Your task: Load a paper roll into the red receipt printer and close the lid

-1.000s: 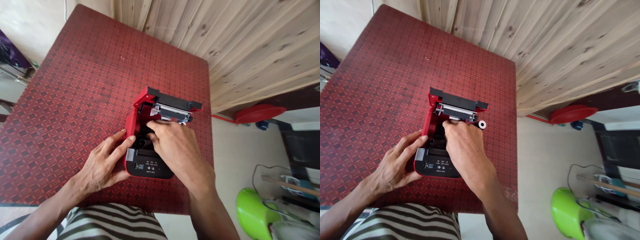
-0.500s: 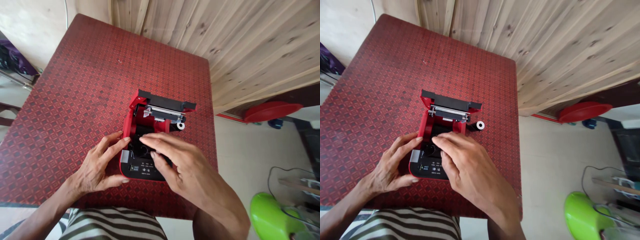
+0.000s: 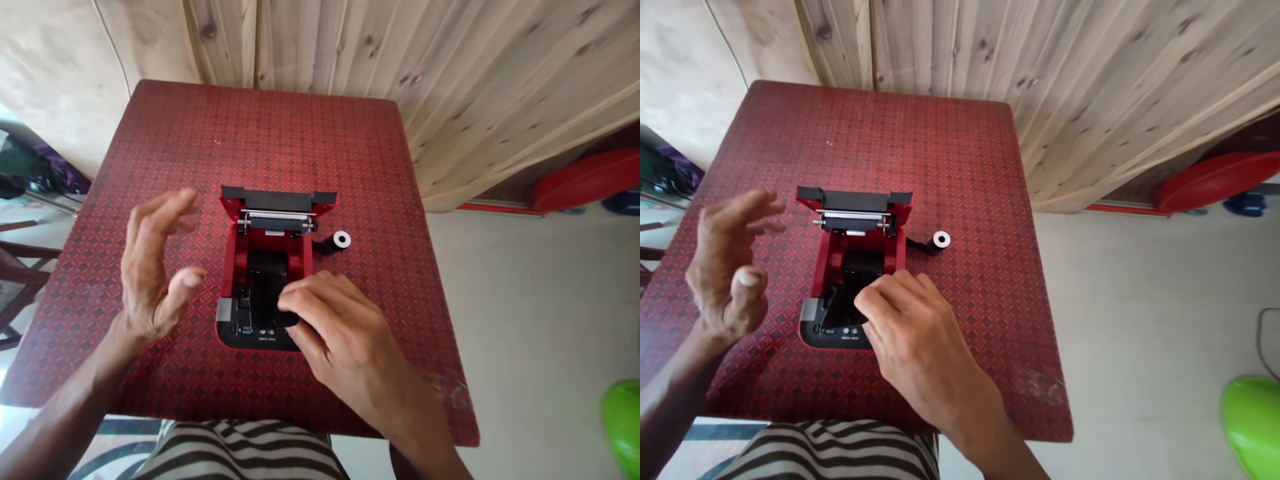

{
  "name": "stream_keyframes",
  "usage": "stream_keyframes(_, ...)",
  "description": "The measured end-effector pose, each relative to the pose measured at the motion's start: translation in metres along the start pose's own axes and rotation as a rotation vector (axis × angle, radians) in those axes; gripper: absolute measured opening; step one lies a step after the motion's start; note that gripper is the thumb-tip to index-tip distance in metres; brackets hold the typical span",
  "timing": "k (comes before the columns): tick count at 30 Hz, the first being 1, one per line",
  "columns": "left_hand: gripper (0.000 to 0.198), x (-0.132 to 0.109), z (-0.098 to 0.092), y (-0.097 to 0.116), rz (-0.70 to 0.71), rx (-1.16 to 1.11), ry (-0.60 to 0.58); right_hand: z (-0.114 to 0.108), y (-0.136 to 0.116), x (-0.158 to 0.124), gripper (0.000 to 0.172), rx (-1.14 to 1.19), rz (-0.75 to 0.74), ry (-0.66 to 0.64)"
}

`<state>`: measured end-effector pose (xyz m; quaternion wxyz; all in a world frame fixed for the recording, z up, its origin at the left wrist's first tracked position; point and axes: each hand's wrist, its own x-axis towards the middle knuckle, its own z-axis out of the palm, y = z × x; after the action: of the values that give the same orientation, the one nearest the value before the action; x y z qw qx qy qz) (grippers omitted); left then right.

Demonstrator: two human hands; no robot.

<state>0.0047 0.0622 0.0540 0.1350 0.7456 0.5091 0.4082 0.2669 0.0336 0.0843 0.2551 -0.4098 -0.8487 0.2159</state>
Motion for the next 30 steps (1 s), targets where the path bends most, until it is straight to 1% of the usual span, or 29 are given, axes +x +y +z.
stream_keyframes(1, 0.077, 0.011, 0.002, -0.002, 0.034, -0.036, 0.075, 0.001, -0.002, -0.004, 0.018, -0.027, -0.001, 0.012)
stream_keyframes(2, 0.078, 0.021, 0.005, -0.003, 0.053, -0.056, 0.105, 0.002, -0.005, -0.007, 0.018, -0.053, -0.005, 0.026)
stream_keyframes(4, 0.08, 0.039, 0.01, -0.005, 0.085, -0.101, 0.064, 0.005, -0.009, -0.014, 0.018, -0.103, -0.016, 0.067)
stream_keyframes(5, 0.079, 0.045, 0.013, -0.005, 0.067, -0.125, 0.006, 0.007, -0.01, -0.017, 0.018, -0.125, -0.025, 0.096)
stream_keyframes(8, 0.07, 0.052, 0.016, -0.004, 0.066, -0.149, -0.101, 0.011, -0.014, -0.026, 0.019, -0.176, -0.034, 0.183)
stream_keyframes(11, 0.065, 0.043, 0.012, 0.001, 0.089, -0.185, -0.129, 0.013, -0.018, -0.032, 0.019, -0.221, -0.015, 0.224)
stream_keyframes(13, 0.067, 0.033, 0.008, 0.005, 0.104, -0.224, -0.172, 0.013, -0.019, -0.034, 0.02, -0.252, -0.016, 0.233)
stream_keyframes(15, 0.067, 0.022, 0.005, 0.009, 0.148, -0.21, -0.212, 0.015, -0.021, -0.034, 0.023, -0.284, -0.042, 0.241)
stream_keyframes(18, 0.064, 0.004, 0.003, 0.01, 0.253, -0.104, -0.268, 0.017, -0.021, -0.033, 0.026, -0.318, -0.071, 0.243)
stream_keyframes(22, 0.071, -0.013, 0.006, 0.005, 0.376, 0.069, -0.293, 0.019, -0.02, -0.033, 0.029, -0.317, -0.062, 0.229)
stream_keyframes(25, 0.075, -0.019, 0.008, 0.001, 0.396, 0.106, -0.291, 0.019, -0.019, -0.036, 0.028, -0.302, -0.066, 0.238)
stream_keyframes(30, 0.083, -0.023, 0.007, -0.001, 0.393, 0.072, -0.322, 0.018, -0.017, -0.038, 0.027, -0.285, -0.048, 0.238)
